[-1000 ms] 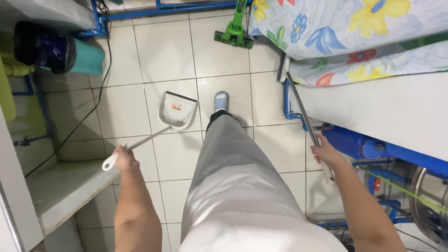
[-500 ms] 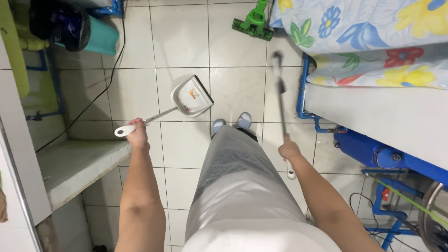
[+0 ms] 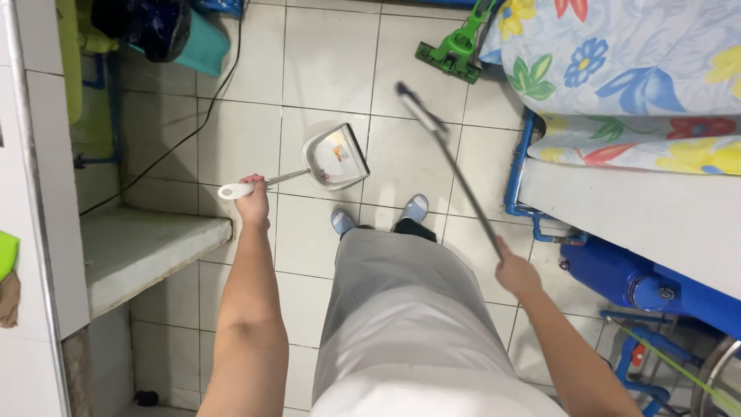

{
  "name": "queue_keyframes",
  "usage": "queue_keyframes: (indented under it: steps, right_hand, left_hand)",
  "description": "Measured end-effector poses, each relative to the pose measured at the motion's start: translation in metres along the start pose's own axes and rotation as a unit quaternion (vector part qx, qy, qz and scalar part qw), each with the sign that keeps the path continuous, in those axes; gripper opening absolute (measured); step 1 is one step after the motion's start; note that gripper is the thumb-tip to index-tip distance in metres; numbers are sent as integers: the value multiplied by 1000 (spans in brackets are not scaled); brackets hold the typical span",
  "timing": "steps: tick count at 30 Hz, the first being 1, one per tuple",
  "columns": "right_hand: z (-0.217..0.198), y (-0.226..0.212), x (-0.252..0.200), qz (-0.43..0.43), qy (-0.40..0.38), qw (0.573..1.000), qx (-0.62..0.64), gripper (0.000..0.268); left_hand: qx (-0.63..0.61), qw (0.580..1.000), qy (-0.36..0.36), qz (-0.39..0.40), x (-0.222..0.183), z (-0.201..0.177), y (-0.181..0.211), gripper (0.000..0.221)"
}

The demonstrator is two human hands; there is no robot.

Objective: Sweeping the floor around water purification equipment using a broom and a dustpan

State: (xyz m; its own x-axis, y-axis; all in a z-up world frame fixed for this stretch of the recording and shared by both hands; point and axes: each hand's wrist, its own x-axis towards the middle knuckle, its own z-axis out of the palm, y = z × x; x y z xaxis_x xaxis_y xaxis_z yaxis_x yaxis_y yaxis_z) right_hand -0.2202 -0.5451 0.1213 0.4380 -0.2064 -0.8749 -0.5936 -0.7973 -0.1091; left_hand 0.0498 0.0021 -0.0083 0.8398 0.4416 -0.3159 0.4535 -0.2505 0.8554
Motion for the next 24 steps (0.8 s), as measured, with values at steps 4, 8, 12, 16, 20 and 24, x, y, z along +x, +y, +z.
queue_keyframes:
  steps: [4,8,12,16,20,24]
  right_hand:
    - [51,32,100,8,23,999,48,78]
    - [71,-60,90,-6,-39,998,52,83]
    - [42,-145,23,-40,-78,993,77,88]
    - [76,-132,30,-67,-95,988,101,77]
    - [105,-93,37,-44,-23,991,124,70]
    - [57,-120,-6,65,-12,986,151,76]
  left_hand:
    - [15,1000,-14,3,6,-6,6,14]
    - [60,991,-118,-18,1,-32,27,29]
    - [73,976,-207,1,13,-54,13,44]
    - [246,882,-383,123,5,-50,23,59]
    - [248,883,-376,132,1,-41,-5,36]
    - [210,923,-323,-10,-23,-87,72,28]
